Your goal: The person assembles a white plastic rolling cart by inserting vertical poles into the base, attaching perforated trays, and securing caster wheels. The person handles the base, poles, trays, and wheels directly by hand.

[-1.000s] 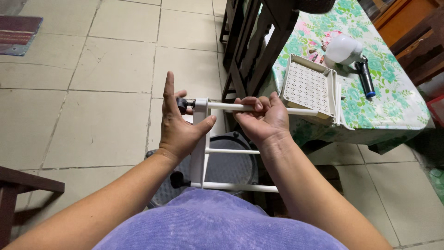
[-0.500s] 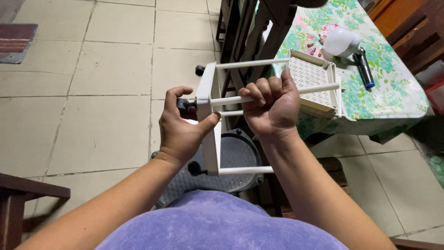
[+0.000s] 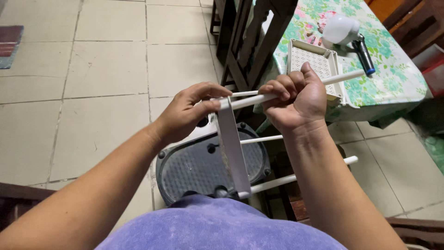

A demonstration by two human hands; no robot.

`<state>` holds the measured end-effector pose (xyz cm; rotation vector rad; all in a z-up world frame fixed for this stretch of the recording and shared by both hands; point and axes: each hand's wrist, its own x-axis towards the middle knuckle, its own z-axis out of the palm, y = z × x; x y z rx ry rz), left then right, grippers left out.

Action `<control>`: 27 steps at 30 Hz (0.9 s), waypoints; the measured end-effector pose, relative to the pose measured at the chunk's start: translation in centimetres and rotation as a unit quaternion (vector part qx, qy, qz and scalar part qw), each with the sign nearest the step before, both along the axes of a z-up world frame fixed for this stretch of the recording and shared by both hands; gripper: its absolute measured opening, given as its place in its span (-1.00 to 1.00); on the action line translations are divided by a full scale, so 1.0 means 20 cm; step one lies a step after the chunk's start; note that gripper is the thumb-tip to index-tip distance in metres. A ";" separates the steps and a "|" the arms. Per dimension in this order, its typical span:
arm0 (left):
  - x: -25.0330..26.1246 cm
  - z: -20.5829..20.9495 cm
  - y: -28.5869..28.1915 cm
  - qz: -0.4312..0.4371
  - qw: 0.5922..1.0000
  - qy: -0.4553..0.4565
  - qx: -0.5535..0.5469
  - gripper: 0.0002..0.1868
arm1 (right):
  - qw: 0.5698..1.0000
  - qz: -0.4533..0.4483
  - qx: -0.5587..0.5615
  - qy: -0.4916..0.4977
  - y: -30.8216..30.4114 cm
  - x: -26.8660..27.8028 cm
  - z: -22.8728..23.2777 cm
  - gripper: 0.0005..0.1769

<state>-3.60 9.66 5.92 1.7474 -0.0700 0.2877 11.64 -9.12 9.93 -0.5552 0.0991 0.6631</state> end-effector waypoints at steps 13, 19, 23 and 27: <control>0.43 -0.06 -0.09 -0.102 0.981 0.149 -0.073 -0.68 | 0.992 0.096 0.070 -0.035 -0.12 0.17 -0.03 -0.30; 0.55 -0.17 -0.15 -0.111 0.976 0.162 -0.097 -0.70 | 0.967 0.162 0.173 -0.091 -0.17 0.31 -0.12 -0.28; 0.59 -0.31 -0.15 -0.109 0.976 0.142 -0.123 -0.68 | 0.968 0.167 0.167 -0.081 -0.15 0.33 -0.18 -0.30; 0.59 -0.40 -0.10 -0.079 0.969 0.124 -0.198 -0.64 | 0.990 0.063 0.123 0.034 -0.03 0.26 -0.19 -0.41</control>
